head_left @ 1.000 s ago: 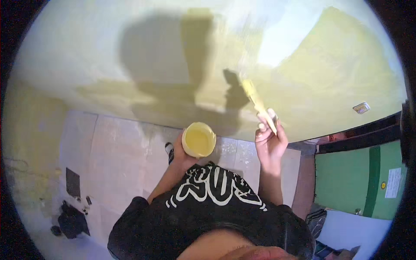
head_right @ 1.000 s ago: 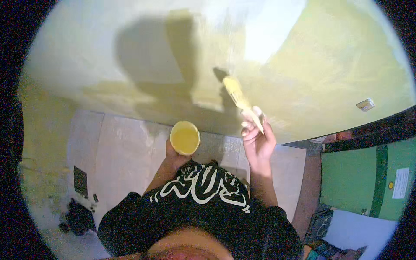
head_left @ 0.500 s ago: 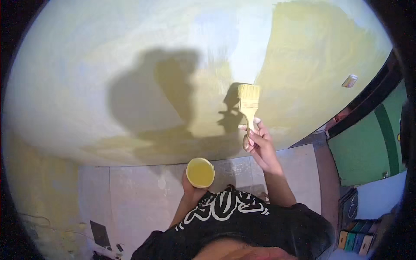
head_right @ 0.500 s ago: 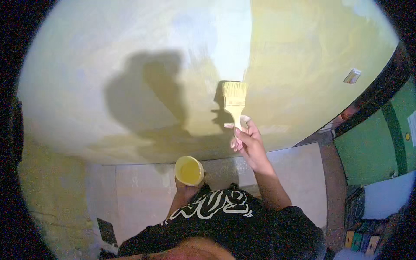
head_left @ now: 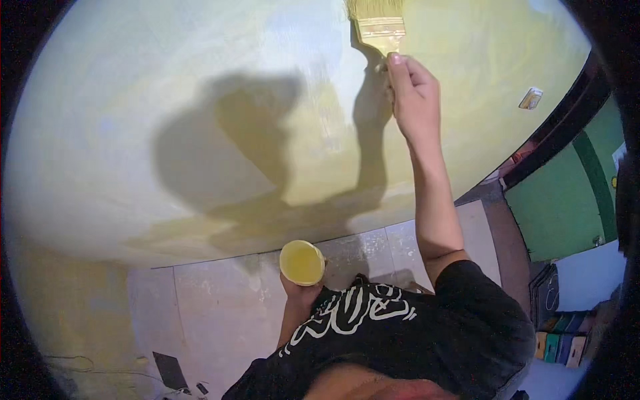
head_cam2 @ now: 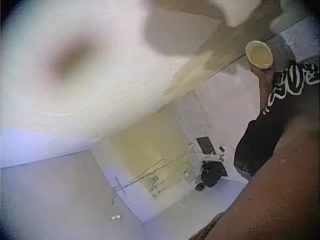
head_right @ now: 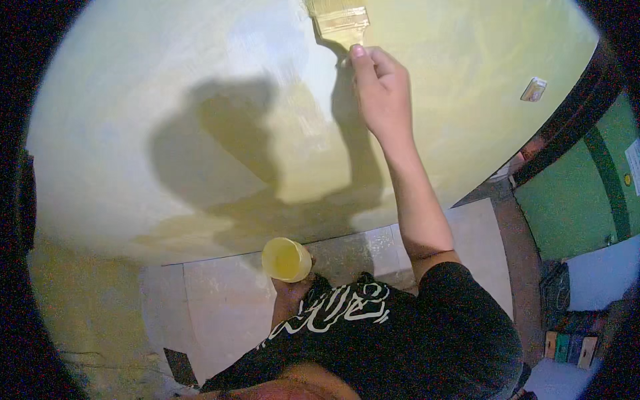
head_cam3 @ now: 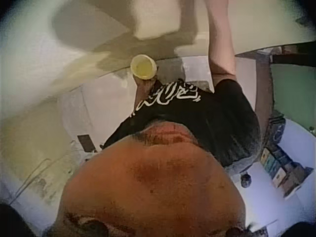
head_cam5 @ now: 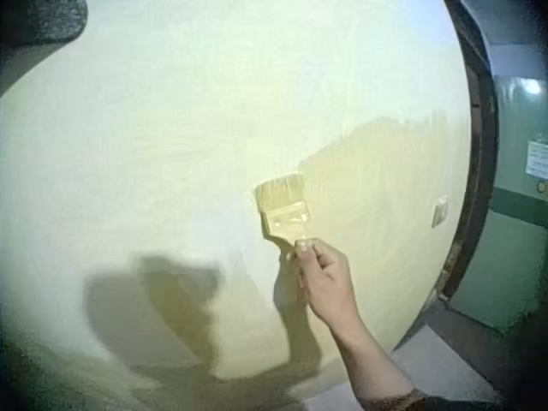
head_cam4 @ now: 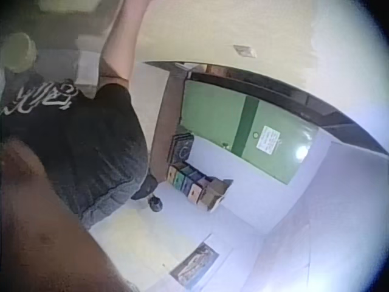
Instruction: The person paints a wall yellow using a brush and a cup of paint, applying strokes around a light switch.
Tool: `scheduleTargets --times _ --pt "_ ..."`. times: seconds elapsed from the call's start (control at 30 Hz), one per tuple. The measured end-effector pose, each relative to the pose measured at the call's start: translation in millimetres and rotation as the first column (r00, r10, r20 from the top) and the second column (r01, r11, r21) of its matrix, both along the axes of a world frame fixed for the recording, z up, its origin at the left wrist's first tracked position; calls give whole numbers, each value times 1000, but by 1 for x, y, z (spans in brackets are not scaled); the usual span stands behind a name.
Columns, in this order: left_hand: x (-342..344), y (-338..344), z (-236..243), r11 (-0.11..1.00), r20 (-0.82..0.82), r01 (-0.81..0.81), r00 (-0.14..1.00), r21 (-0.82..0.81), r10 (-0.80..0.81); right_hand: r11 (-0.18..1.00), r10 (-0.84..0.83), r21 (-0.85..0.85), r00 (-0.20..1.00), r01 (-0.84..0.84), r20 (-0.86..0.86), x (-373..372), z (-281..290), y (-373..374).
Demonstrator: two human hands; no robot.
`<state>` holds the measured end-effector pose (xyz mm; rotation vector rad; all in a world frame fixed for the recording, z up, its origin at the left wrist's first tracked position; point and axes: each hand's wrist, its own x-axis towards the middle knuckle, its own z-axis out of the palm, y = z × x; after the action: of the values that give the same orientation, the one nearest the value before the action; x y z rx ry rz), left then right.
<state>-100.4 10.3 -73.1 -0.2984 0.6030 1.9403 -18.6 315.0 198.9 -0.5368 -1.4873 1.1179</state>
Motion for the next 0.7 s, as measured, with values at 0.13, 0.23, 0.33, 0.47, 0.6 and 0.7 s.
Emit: scheduleTargets --times 0.13,0.23,0.33,0.47,0.6,0.7 --pt "-7 -5 -6 967 101 92 988 239 -119 998 -5 -58 988 14 157 -6 -19 -7" --pt "-8 -5 -15 992 56 88 994 95 -94 993 8 -120 985 13 172 -2 -52 -17" --pt "0 7 -3 994 106 56 992 91 -66 975 54 -221 947 19 316 7 -89 -18" --pt "-4 5 -20 990 -291 138 947 -27 -140 973 126 -215 977 -88 170 10 -128 -20" --pt "-1 11 -5 975 44 113 991 193 -124 988 56 -150 988 -33 147 20 -152 -33" --pt "7 12 3 994 -106 97 990 52 -91 996 -66 -52 990 73 127 29 -152 -46"
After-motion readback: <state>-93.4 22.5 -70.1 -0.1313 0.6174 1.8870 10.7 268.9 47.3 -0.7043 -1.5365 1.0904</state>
